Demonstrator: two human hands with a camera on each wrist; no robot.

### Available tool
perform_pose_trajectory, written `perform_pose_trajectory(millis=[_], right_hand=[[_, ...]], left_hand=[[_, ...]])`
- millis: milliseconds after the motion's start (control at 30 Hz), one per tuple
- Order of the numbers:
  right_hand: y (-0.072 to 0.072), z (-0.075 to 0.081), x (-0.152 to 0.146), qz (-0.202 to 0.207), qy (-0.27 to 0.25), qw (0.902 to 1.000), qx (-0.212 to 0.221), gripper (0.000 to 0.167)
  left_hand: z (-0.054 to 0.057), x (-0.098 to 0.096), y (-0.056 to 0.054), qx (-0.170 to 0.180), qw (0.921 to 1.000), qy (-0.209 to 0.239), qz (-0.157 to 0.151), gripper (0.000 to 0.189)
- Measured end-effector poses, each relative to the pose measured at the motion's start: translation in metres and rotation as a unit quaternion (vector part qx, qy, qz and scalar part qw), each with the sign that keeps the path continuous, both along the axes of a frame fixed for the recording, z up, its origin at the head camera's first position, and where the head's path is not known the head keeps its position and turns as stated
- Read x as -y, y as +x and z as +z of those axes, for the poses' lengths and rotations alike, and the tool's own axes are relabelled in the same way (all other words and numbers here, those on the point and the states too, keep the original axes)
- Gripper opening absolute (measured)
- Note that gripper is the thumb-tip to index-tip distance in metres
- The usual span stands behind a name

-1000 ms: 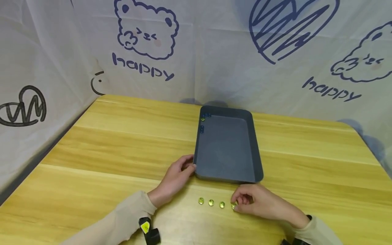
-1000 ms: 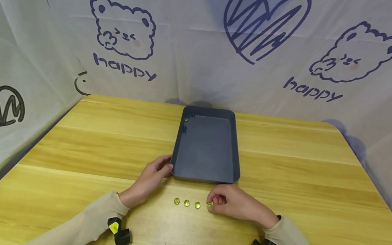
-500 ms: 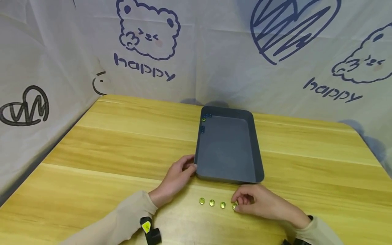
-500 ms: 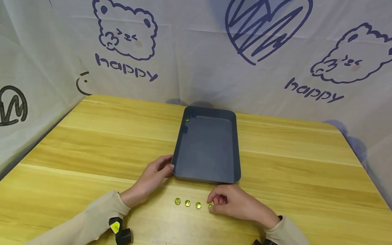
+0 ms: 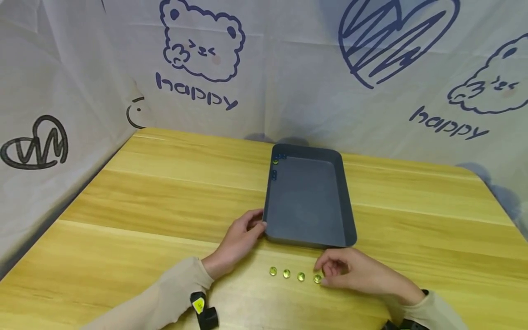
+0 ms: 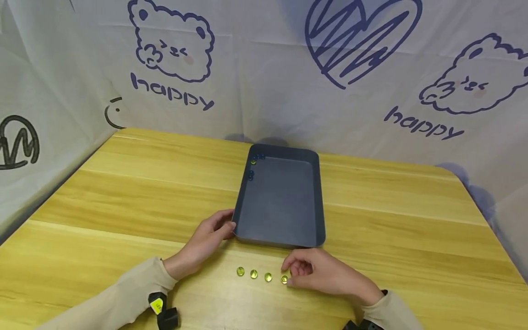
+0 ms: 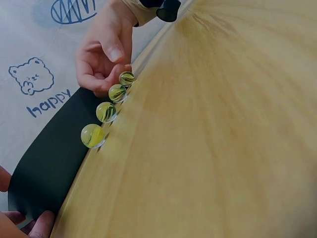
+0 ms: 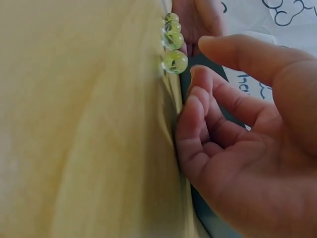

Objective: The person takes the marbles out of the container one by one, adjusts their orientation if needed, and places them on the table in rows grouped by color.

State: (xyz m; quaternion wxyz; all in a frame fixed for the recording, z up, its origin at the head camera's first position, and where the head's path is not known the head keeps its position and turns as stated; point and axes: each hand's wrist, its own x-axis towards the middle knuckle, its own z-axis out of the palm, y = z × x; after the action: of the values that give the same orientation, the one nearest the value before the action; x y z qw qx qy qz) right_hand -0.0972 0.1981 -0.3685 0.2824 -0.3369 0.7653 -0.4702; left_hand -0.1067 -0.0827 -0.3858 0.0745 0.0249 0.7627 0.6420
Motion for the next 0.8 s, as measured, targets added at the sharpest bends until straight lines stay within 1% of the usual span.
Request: perform_pose_trajectory(millis=[133,333,400,633,800], right_hand=[[0.0,0.004,-0.002,0.008,-0.018,0.9996,0.022,0.018],[0.002,0.013,-0.004,-0.018,-0.036,0.9978,0.051,0.019],[0.003,0.016,-0.003,-0.027,-0.037,0.9975,0.053,0.02],[0.007,0.029,-0.004,-0.064,-0.017,0.9971,0.038,0.019],[0.008,0.035,-0.009,-0.066,-0.02,0.997,0.036,0.019]], left_hand=[[0.0,0.0,0.001,0.001,1.0,-0.002,0.002,0.043],[0.0,0.0,0.001,0.001,1.0,0.001,0.005,0.043],[0.001,0.0,0.001,0.001,1.0,0.001,0.006,0.043],[0.002,0.001,0.003,0.004,1.0,0.003,0.006,0.044],[0.002,0.002,0.002,0.002,1.0,-0.002,0.004,0.045]])
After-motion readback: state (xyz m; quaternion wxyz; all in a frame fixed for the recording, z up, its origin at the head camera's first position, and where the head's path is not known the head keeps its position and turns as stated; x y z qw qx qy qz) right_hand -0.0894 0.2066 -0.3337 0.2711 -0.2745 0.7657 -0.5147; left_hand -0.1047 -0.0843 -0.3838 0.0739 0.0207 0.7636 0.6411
